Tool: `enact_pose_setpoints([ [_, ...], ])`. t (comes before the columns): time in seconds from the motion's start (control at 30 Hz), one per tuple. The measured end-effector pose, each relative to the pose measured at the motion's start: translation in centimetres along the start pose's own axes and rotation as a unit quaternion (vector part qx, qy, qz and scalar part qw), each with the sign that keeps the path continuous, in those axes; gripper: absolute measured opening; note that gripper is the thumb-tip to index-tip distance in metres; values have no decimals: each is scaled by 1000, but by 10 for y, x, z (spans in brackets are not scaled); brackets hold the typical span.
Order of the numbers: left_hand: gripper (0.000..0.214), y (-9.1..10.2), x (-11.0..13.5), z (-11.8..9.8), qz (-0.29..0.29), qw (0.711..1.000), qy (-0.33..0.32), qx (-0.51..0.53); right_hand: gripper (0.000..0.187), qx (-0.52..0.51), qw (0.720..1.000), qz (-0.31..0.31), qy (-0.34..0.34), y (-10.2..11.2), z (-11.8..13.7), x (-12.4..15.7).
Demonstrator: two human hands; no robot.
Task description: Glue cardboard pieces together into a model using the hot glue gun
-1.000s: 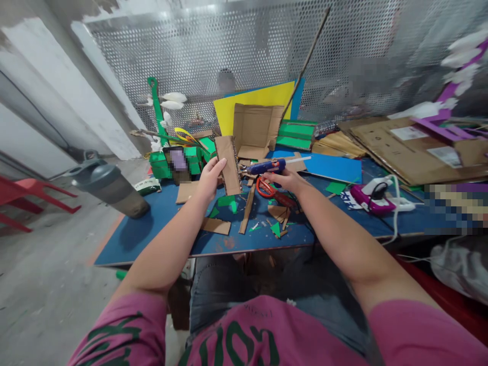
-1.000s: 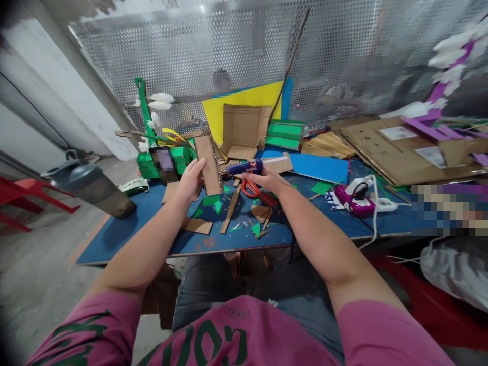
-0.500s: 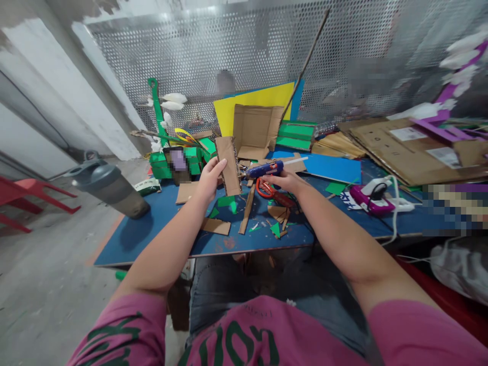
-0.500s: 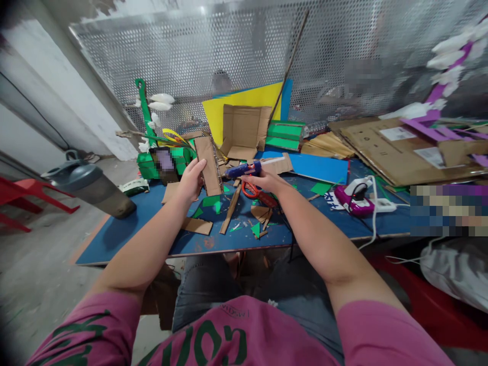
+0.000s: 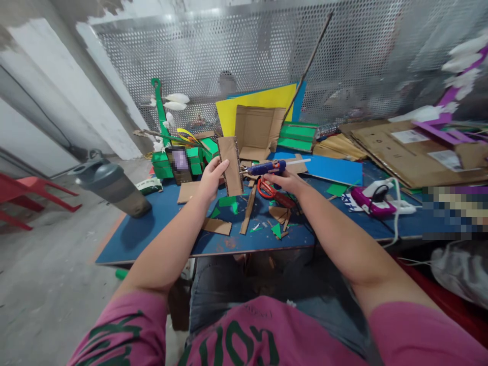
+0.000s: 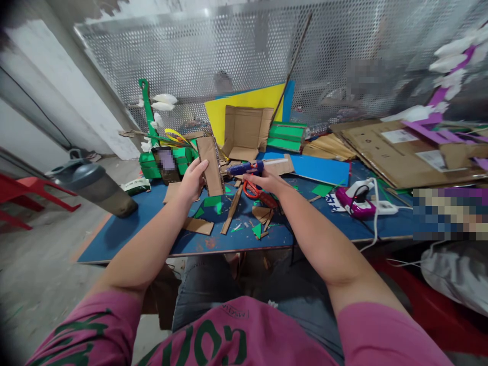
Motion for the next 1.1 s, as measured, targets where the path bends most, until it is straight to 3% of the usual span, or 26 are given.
enact_pose_setpoints([
  [0.2, 49, -4, 2, -3, 21, 1000, -8, 6, 45, -3, 999, -10, -49, 4, -13, 2],
  [0.43, 53, -2, 2, -3, 20, 1000, -6, -2, 47, -5, 1000, -13, -2, 0, -1, 0],
  [0.77, 53, 0, -1, -2, 8, 1000, -2, 7, 44, 1, 1000, 12, -7, -1, 21, 3],
  [1.1, 53, -6, 2, 0, 32, 999, 7, -3, 51, -8, 1000, -19, 9, -2, 5, -2],
])
Point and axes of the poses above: each hand's wrist, its own x-axis away from the middle knuckle, its own y-axis out of the back of the hand, z = x × y, the point moved 6 cm from there along -x, towards the middle knuckle, and after that the axes turned 7 degrees about y, right-handed, at the moved point
